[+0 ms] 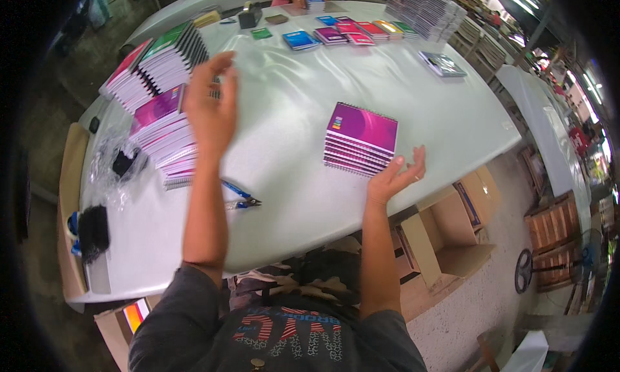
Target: The person assembles spiral-bound notebooks by inserting a plastic coil through the punched holes of a paper stack and using pliers to clip the ends.
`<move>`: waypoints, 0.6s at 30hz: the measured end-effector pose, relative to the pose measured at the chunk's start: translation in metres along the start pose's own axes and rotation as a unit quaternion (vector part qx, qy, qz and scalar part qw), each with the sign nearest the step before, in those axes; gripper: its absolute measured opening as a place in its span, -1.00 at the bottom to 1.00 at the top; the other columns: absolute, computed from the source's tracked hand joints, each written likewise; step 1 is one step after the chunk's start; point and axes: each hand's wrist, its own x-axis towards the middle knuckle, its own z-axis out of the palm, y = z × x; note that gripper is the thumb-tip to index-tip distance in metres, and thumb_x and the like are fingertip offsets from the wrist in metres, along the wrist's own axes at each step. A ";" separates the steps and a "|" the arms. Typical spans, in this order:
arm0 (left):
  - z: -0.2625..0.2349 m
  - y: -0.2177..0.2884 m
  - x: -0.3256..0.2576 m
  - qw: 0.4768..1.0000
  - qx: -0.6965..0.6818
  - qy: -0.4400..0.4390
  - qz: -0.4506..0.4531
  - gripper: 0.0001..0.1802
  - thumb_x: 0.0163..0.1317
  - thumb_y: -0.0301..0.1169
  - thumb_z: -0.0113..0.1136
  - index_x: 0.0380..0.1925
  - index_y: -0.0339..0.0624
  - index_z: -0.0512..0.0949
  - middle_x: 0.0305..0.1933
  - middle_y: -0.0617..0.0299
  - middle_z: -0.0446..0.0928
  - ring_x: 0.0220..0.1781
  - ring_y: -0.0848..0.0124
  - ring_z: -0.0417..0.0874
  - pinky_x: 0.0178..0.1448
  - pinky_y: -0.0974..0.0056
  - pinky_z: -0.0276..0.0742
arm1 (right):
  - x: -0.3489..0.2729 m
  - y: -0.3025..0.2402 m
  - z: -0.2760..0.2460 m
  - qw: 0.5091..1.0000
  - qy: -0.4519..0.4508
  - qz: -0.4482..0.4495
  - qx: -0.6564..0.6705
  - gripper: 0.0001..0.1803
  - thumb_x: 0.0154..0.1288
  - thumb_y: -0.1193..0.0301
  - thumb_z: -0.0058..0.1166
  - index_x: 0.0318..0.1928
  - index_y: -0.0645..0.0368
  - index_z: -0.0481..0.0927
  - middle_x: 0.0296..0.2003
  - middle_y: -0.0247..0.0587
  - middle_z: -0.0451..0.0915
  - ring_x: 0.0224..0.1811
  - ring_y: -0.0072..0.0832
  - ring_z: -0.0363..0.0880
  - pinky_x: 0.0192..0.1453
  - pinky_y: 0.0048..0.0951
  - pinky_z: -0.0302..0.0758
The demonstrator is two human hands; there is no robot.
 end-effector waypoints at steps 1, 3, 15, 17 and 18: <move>-0.029 -0.018 0.006 0.998 0.049 -0.050 0.000 -0.71 0.15 -0.50 0.11 -0.08 -0.23 0.54 -0.09 0.08 0.57 -0.04 0.26 0.57 0.00 0.27 0.44 | 0.000 -0.009 -0.004 1.000 0.011 -0.007 -0.006 -0.49 0.38 0.24 -0.19 0.21 0.32 0.20 0.06 0.03 0.31 0.10 -0.21 0.24 0.20 -0.17 0.17; -0.086 -0.051 0.012 0.975 0.144 -0.168 -0.032 -0.64 0.13 -0.50 0.08 -0.01 -0.23 0.50 0.03 0.00 0.52 0.11 0.10 0.49 0.21 0.17 0.34 | -0.005 -0.020 -0.014 0.999 0.001 -0.040 -0.012 -0.49 0.37 0.26 -0.17 0.20 0.33 0.19 0.07 0.03 0.30 0.11 -0.22 0.23 0.20 -0.19 0.16; -0.132 0.040 -0.092 0.932 -0.157 -0.144 -0.295 -0.87 0.24 -0.53 0.12 -0.23 -0.33 0.56 -0.37 0.27 0.57 -0.36 0.55 0.53 -0.27 0.44 0.44 | -0.110 -0.167 -0.045 0.911 -0.259 -0.281 0.157 -0.54 0.05 0.44 0.16 0.03 -0.08 0.51 0.17 -0.31 0.40 0.26 -0.14 0.23 0.06 -0.16 0.27; -0.128 0.068 -0.116 0.785 -0.381 -0.204 -0.444 -0.71 0.31 -0.50 0.06 0.02 -0.32 0.42 -0.15 0.30 0.52 -0.18 0.60 0.48 -0.12 0.47 0.42 | -0.099 -0.174 -0.057 0.906 -0.296 -0.281 0.115 -0.69 0.22 0.34 -0.02 -0.01 -0.07 0.58 0.13 -0.29 0.45 0.21 -0.17 0.33 0.10 -0.18 0.25; -0.126 0.068 -0.121 0.787 -0.414 -0.185 -0.419 -0.64 0.35 -0.40 0.02 0.09 -0.33 0.36 -0.12 0.23 0.54 -0.13 0.58 0.49 -0.08 0.47 0.42 | -0.089 -0.168 -0.060 0.893 -0.344 -0.245 0.156 -0.70 0.23 0.39 0.00 -0.03 0.03 0.58 0.05 -0.24 0.50 0.12 -0.23 0.42 0.09 -0.24 0.30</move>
